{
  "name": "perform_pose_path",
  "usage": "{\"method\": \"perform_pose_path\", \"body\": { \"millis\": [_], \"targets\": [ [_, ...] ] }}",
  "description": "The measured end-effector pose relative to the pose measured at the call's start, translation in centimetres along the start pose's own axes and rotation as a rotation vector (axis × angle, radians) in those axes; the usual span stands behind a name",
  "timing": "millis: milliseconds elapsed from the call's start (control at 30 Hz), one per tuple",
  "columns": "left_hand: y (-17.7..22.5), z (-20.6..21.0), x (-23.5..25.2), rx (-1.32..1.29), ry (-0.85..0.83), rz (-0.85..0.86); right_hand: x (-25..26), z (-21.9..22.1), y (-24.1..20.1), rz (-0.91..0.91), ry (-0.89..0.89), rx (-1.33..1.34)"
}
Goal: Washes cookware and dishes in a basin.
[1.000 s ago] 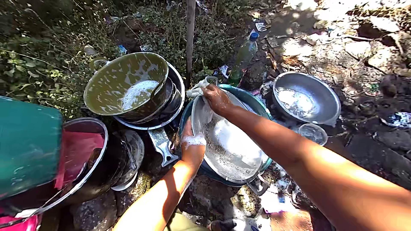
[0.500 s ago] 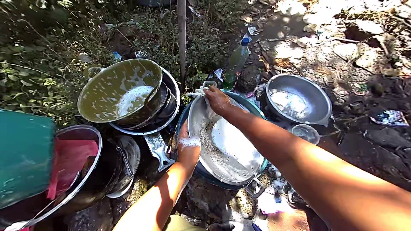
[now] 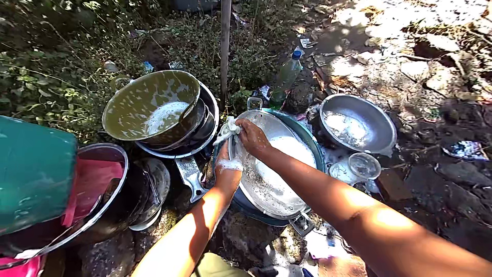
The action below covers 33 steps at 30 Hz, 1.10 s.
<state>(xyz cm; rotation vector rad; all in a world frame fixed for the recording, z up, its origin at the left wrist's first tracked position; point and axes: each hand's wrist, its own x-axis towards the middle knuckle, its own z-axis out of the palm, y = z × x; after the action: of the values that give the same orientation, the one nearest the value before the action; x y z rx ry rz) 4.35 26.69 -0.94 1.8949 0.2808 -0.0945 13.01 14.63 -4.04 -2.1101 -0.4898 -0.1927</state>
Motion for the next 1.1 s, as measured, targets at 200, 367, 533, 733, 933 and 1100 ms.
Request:
{"method": "perform_pose_path", "body": {
  "millis": [200,367,533,733,933,1100],
  "targets": [
    [-0.8,0.1,0.2,-0.026,0.039,0.021,-1.7,0.9,-1.7,-0.085,-0.019,0.012],
    [-0.7,-0.3,0.3,0.043,-0.001,0.003,1.0,0.3,-0.2,0.022,-0.012,-0.053],
    [-1.2,-0.1,0.5,0.015,0.015,0.037,-0.5,1.6,-0.9,0.010,0.031,-0.058],
    [-1.6,0.0,0.1,0.043,0.023,0.041,-0.6,2.8,-1.0,0.019,0.093,0.002],
    [-1.6,-0.1,0.5,-0.080,0.024,0.046,-3.0,2.7,-2.2,0.012,-0.029,0.133],
    [-1.4,-0.2,0.4,-0.078,-0.005,0.024,2.1,1.0,1.3,0.141,0.023,-0.004]
  ]
}}
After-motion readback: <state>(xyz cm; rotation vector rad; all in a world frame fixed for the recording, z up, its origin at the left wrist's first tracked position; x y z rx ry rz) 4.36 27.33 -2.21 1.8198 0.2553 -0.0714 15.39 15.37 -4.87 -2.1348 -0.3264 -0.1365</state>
